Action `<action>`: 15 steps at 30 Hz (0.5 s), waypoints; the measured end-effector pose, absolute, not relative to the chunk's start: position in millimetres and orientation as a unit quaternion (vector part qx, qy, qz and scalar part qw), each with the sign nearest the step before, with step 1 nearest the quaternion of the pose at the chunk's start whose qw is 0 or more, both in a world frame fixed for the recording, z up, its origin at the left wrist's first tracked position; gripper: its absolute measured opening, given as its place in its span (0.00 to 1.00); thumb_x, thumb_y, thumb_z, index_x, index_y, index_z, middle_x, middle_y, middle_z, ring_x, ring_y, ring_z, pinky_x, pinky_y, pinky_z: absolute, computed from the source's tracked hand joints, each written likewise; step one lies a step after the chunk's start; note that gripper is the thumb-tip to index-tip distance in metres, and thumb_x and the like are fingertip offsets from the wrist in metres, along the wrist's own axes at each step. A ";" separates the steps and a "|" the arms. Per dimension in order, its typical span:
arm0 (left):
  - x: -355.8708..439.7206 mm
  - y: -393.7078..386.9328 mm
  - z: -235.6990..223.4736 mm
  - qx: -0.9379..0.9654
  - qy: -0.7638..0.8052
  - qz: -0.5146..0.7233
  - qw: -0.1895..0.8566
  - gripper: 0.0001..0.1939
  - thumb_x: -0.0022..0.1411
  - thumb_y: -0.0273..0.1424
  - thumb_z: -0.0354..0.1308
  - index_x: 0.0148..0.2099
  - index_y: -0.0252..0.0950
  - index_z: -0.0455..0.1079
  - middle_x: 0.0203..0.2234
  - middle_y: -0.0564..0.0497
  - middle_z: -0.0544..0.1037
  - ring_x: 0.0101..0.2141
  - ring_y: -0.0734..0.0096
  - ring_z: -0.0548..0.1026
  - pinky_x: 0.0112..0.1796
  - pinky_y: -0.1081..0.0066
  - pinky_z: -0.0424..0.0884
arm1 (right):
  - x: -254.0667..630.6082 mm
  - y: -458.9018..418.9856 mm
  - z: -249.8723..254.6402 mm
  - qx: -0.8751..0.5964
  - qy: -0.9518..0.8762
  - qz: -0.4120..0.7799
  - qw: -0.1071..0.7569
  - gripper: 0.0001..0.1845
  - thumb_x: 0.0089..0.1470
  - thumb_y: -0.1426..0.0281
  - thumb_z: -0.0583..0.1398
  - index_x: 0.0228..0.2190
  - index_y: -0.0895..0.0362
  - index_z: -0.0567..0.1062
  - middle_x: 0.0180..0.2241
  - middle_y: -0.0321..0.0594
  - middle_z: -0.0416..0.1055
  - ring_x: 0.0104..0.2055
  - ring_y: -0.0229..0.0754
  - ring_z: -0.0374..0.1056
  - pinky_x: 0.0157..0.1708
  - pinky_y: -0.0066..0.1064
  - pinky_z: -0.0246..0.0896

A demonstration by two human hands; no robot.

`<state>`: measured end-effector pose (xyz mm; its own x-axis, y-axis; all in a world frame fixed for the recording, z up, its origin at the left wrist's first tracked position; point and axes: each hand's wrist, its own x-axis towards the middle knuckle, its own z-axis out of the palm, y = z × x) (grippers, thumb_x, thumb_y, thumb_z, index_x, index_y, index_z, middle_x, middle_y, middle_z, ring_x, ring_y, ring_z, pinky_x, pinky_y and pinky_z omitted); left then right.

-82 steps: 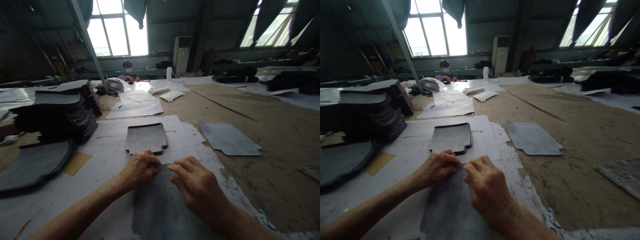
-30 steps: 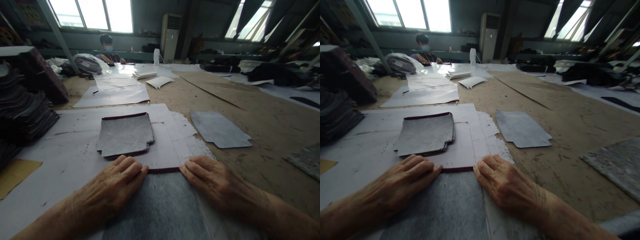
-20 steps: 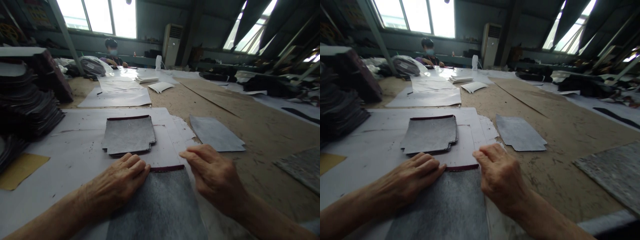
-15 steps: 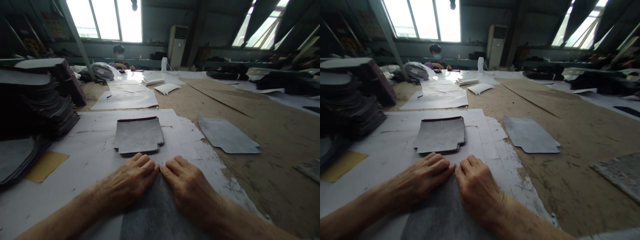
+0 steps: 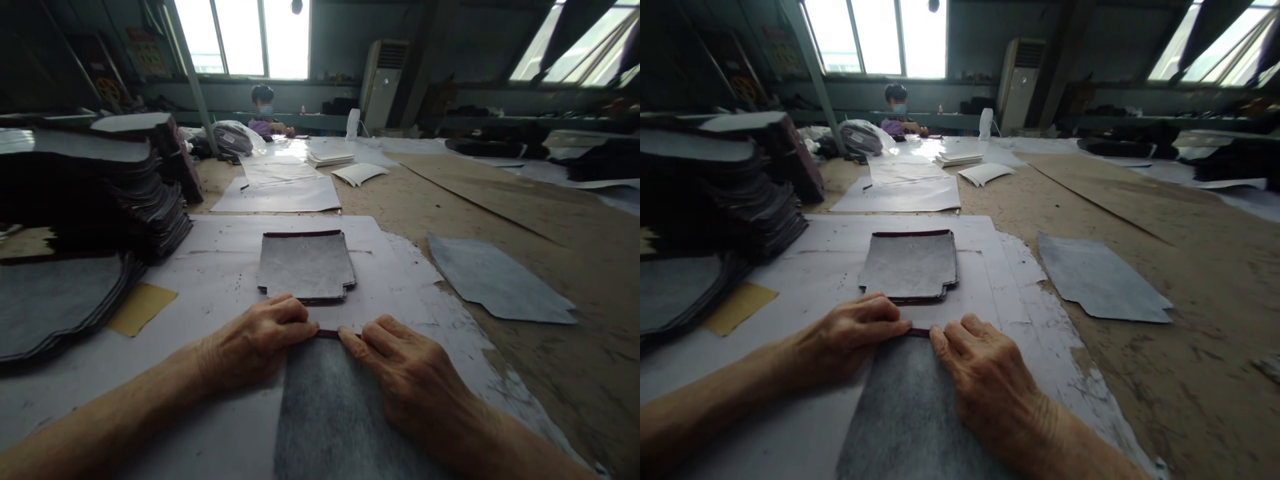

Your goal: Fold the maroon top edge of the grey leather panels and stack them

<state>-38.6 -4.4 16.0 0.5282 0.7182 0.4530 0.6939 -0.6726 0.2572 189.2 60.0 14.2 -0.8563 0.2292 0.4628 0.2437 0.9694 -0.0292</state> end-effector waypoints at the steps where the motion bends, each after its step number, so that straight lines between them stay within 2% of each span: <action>1: -38.3 -4.6 15.9 0.876 0.401 0.266 0.019 0.18 0.57 0.15 0.44 0.46 0.31 0.66 0.33 0.46 0.69 0.32 0.71 0.64 0.33 0.69 0.68 | 188.9 59.8 15.3 -0.125 -0.966 -0.017 0.227 0.21 0.51 0.84 0.46 0.42 0.65 0.71 0.30 0.44 0.67 0.31 0.41 0.60 0.30 0.32 0.64; 7: -34.5 -4.6 15.4 0.895 0.388 0.217 -0.021 0.15 0.59 0.17 0.43 0.46 0.25 0.65 0.31 0.44 0.68 0.32 0.68 0.62 0.34 0.65 0.67 | 184.2 57.4 26.4 -0.125 -0.976 -0.058 0.167 0.26 0.44 0.86 0.48 0.44 0.63 0.70 0.32 0.45 0.68 0.31 0.42 0.61 0.30 0.33 0.63; 11: -32.2 -5.1 15.9 0.897 0.391 0.203 -0.030 0.13 0.61 0.19 0.42 0.44 0.26 0.66 0.31 0.45 0.67 0.32 0.67 0.62 0.35 0.64 0.66 | 170.4 55.9 34.8 -0.117 -0.980 -0.086 0.133 0.18 0.43 0.84 0.52 0.37 0.63 0.73 0.30 0.45 0.67 0.30 0.43 0.60 0.26 0.32 0.60; 15: -33.1 -6.1 16.4 0.899 0.395 0.187 -0.038 0.12 0.61 0.21 0.43 0.43 0.26 0.66 0.31 0.45 0.67 0.32 0.67 0.62 0.36 0.63 0.65 | 155.6 52.7 30.2 -0.097 -0.978 -0.066 0.171 0.13 0.47 0.83 0.51 0.29 0.62 0.73 0.28 0.43 0.66 0.30 0.44 0.59 0.28 0.35 0.59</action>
